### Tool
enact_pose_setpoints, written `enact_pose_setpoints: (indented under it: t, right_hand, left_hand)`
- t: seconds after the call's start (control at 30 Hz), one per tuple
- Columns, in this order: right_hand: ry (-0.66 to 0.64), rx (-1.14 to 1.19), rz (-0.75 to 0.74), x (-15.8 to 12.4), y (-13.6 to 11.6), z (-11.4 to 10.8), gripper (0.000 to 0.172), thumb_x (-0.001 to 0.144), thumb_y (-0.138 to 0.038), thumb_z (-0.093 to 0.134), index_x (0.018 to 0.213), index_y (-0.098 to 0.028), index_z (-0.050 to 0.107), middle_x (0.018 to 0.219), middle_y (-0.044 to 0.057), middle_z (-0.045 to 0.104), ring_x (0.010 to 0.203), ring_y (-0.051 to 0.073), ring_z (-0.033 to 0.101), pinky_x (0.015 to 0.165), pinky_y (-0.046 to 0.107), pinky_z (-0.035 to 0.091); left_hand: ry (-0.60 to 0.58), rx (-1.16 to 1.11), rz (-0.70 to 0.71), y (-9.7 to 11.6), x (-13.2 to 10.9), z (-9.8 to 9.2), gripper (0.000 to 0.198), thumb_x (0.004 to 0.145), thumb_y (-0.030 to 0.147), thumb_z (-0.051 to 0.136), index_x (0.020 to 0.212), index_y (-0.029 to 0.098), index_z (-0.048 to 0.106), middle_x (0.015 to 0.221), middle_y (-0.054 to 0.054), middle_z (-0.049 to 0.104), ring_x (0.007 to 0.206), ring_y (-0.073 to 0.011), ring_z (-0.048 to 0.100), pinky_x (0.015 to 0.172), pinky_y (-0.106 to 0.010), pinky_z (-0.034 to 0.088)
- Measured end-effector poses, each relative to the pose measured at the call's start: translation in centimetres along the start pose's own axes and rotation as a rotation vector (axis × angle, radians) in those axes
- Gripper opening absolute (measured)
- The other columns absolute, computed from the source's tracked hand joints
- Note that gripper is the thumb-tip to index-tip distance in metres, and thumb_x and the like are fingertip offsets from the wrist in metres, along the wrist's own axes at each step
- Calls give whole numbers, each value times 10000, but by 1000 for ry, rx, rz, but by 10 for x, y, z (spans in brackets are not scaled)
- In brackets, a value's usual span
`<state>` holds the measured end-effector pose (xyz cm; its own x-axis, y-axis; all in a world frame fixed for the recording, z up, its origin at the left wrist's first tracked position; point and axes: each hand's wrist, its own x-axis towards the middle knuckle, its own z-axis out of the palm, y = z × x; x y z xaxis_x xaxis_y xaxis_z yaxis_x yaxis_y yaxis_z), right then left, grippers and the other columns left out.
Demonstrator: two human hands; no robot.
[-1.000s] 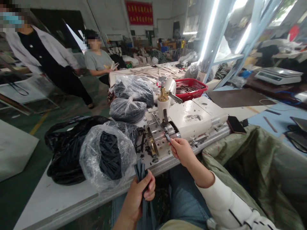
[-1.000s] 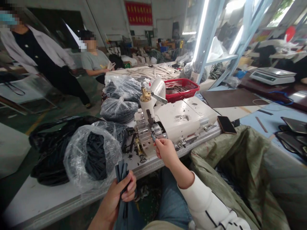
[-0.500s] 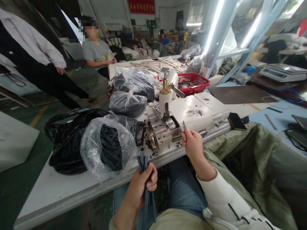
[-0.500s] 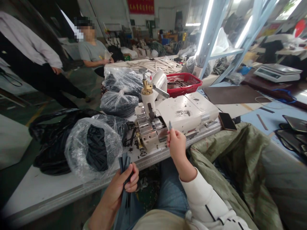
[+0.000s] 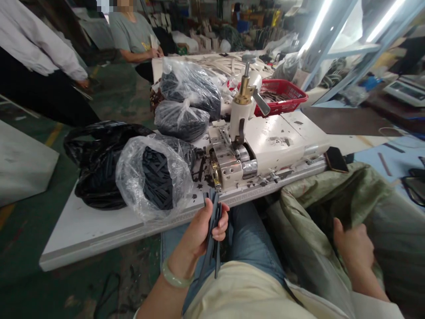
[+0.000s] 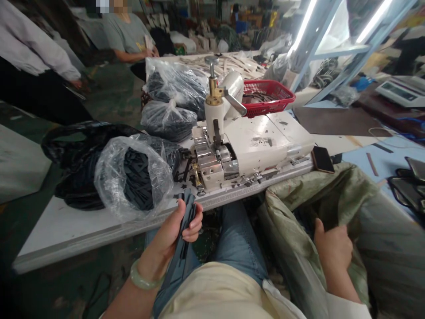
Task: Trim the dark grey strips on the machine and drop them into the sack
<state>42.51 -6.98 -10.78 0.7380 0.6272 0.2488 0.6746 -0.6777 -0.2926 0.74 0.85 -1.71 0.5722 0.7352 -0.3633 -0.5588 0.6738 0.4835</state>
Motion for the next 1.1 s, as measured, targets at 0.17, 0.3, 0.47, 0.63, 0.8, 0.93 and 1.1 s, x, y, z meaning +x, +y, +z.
enact_pose_setpoints:
  t: [0.17,0.3,0.47,0.63,0.8,0.93,1.1]
  right_hand:
    - [-294,575,-665,-64,-134,-46,427,892,-453,483,1194,-169,587,938,123,673,837,250,638,778,399,505]
    - [-951,852,-1103,-146,-218,-76,662,822,-450,627,1380,-173,403,865,70,647,668,182,587,614,289,487]
    - [-1117,1069,-765,-178,-235,-64,414,915,-240,483,1321,-212,408,663,-16,574,511,123,523,505,231,427]
    - [-1546,1421,-218,-157,-234,-60,424,877,-400,592,1214,-213,416,586,-70,578,322,64,412,309,151,288]
    - [-1640,1503,-117,-148,-232,-57,356,850,-396,648,1079,-201,456,576,-62,613,307,52,416,288,125,255]
    - [-1730,1518,-64,-147,-231,-50,334,825,-414,680,985,-170,517,562,-30,650,330,69,493,328,135,355]
    - [-1992,1504,276,-139,-231,-45,478,902,-546,508,1003,-97,635,802,122,741,646,171,711,572,242,552]
  left_hand:
    - [114,-56,56,-5,8,5,431,811,555,605,867,127,594,567,66,428,408,-11,280,375,-112,256]
    - [320,28,288,-10,7,11,290,795,404,687,836,143,569,587,62,467,448,-27,369,411,-125,304]
    - [520,95,496,-7,-3,9,270,752,364,725,778,159,552,608,43,519,538,-71,482,485,-166,396]
    - [454,45,482,6,-10,-2,269,727,326,758,777,149,562,572,71,454,461,-32,389,410,-128,313]
    - [334,265,284,4,-12,2,287,705,317,780,844,142,601,480,96,414,384,-22,317,365,-127,263]
    - [366,381,256,0,-11,7,279,710,342,765,723,156,557,427,93,407,361,-33,326,360,-143,276]
    - [384,393,281,3,-12,7,270,743,316,735,670,156,530,442,87,391,375,-34,322,362,-143,277]
